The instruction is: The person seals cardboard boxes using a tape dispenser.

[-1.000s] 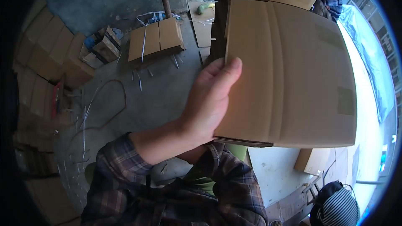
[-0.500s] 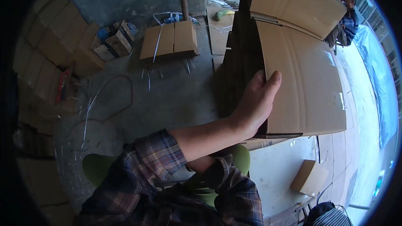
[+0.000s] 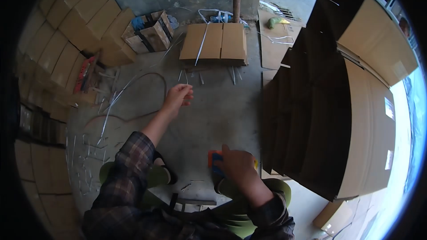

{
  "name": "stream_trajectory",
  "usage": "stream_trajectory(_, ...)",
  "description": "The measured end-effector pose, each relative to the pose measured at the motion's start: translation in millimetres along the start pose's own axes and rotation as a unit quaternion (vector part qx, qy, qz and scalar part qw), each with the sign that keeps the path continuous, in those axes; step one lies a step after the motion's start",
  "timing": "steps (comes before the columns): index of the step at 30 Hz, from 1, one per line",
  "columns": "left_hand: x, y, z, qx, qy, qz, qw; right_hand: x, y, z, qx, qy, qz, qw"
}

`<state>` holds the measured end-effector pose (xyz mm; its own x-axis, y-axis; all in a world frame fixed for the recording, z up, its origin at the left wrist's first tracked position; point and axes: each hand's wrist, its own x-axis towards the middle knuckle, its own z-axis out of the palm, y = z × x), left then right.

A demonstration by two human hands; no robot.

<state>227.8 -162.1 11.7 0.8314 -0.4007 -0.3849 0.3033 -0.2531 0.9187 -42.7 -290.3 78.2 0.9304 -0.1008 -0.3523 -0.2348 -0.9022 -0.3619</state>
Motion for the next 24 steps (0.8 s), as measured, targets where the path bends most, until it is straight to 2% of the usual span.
stream_trajectory(2, 47, -42, -43, 0.076, 0.07, -0.014, 0.995, 7, -2, -6, 0.002, -0.016, 0.014, 1.0)
stream_trajectory(3, 78, -70, -63, 0.074, 0.072, -0.017, 0.995, 11, -4, -7, 0.017, -0.016, 0.018, 1.0)
stream_trajectory(5, 133, -116, -93, 0.2, 0.159, 0.031, 0.966, 19, -5, -10, 0.03, -0.022, 0.022, 0.999)
stream_trajectory(6, 145, -118, -97, 0.198, 0.16, 0.026, 0.967, 24, -6, -12, 0.042, -0.049, 0.034, 0.997)
stream_trajectory(8, 173, -121, -102, 0.35, 0.195, 0.099, 0.911, 34, -5, -15, 0.051, -0.08, 0.046, 0.994)
stream_trajectory(12, 235, -110, -103, 0.394, 0.183, 0.104, 0.895, 55, 2, -11, 0.071, -0.094, 0.092, 0.989)
stream_trajectory(14, 256, -95, -99, 0.426, 0.15, 0.074, 0.889, 65, 6, -10, 0.086, -0.078, 0.102, 0.988)
stream_trajectory(19, 318, -101, -95, 0.421, 0.124, 0.054, 0.897, 96, -2, -29, 0.095, -0.151, 0.143, 0.973)
stream_trajectory(20, 328, -102, -92, 0.422, 0.125, 0.053, 0.896, 97, 4, -20, 0.093, -0.151, 0.146, 0.973)
stream_trajectory(22, 349, -109, -92, 0.42, 0.113, 0.059, 0.899, 88, 18, 4, 0.126, -0.089, 0.108, 0.982)
stream_trajectory(24, 355, -111, -84, 0.419, 0.097, 0.061, 0.901, 93, 14, 1, 0.13, -0.073, 0.109, 0.983)
